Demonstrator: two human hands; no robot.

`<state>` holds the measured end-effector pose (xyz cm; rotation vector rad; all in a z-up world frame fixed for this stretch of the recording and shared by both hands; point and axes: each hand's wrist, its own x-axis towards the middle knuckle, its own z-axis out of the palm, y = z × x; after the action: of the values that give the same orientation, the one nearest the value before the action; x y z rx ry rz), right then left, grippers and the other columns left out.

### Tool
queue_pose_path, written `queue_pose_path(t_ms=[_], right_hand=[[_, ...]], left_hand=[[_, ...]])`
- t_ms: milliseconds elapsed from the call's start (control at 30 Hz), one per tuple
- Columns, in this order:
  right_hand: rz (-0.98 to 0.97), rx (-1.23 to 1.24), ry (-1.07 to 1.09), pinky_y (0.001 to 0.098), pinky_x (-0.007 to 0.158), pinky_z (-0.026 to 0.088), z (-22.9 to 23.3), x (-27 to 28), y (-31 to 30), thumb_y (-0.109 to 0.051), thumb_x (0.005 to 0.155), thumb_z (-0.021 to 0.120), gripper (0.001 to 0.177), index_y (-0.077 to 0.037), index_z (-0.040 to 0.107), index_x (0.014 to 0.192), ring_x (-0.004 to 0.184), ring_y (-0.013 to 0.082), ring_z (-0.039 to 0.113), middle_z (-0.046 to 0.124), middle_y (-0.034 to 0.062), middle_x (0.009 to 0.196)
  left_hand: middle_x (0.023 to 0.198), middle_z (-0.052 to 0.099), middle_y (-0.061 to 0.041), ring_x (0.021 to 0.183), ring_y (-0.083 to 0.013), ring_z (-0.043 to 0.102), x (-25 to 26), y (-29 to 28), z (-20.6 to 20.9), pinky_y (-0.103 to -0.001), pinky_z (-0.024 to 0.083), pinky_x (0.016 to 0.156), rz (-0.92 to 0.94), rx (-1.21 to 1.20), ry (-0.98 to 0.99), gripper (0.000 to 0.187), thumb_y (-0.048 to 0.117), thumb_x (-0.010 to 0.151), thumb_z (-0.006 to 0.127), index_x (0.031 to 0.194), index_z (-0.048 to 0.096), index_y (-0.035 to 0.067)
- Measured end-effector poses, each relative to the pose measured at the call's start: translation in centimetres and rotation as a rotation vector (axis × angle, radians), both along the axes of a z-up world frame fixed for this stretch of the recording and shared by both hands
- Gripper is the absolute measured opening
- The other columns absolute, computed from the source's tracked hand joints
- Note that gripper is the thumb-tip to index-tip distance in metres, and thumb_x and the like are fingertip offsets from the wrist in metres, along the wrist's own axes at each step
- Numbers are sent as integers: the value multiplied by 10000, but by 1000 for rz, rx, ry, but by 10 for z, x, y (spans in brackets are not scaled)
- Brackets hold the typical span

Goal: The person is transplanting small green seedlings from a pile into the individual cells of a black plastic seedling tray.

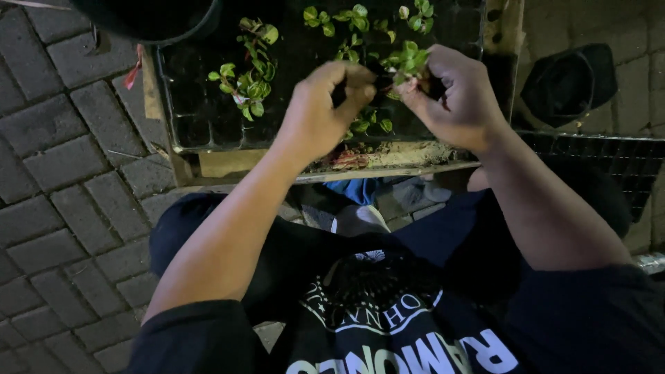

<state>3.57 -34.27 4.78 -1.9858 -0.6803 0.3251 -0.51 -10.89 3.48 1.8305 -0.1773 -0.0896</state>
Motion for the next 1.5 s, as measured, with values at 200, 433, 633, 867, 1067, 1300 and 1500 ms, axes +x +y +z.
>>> queue_pose_path(t_ms=[200, 433, 633, 867, 1067, 1300, 1500], right_hand=[[-253, -314, -61, 240, 573, 431, -103, -20, -45, -235, 1079, 760, 325, -168, 507, 887, 658, 103, 491, 531, -30, 813], [-382, -259, 144, 309, 829, 515, -111, -53, -37, -8, 956, 669, 57, 1, 645, 1007, 757, 192, 592, 629, 63, 831], [-360, -432, 246, 290, 924, 472, -130, -54, -40, -122, 984, 646, 133, -37, 638, 1085, 852, 146, 668, 735, 47, 966], [-285, -646, -3, 403, 1046, 476, -151, -57, -45, -192, 1013, 576, 138, -72, 643, 1004, 937, 238, 638, 668, 76, 920], [-311, -610, -43, 317, 749, 489, -151, -56, -36, -137, 1008, 569, 121, -77, 665, 965, 779, 199, 588, 673, 53, 913], [-365, -319, -12, 335, 748, 440, -143, -60, -31, -76, 977, 589, 92, -64, 619, 891, 710, 201, 538, 620, 45, 804], [-188, -807, 42, 412, 1114, 442, -144, -55, -29, -262, 1080, 519, 269, -14, 618, 1112, 761, 240, 661, 707, 130, 966]], left_hand=[[1104, 716, -23, 1040, -173, 687, 11, 28, 13, -389, 541, 970, 130, 191, 127, 180, 198, 989, 669, 1160, 655, 144], [1122, 737, -46, 1012, -186, 698, 1, 46, 21, -331, 532, 924, 209, 121, -201, 136, 92, 1040, 689, 1172, 660, 74], [1111, 732, -51, 1023, -208, 695, -7, 52, 23, -367, 516, 946, 220, 154, -213, 111, 104, 1043, 687, 1146, 662, 67], [1118, 733, -71, 1063, -251, 708, -8, 57, 16, -416, 514, 986, 234, 195, -221, 139, 174, 1054, 695, 1153, 664, 81], [1120, 708, -66, 1073, -244, 691, -6, 57, 16, -413, 509, 986, 246, 192, -222, 131, 174, 1045, 711, 1122, 677, 74], [1104, 717, -54, 1044, -222, 691, -5, 56, 18, -399, 510, 963, 248, 208, -205, 121, 141, 1029, 711, 1121, 688, 65], [1046, 718, -43, 952, -191, 681, -4, 53, 19, -340, 529, 868, 252, 243, -196, 112, 138, 1016, 712, 1105, 697, 71]])
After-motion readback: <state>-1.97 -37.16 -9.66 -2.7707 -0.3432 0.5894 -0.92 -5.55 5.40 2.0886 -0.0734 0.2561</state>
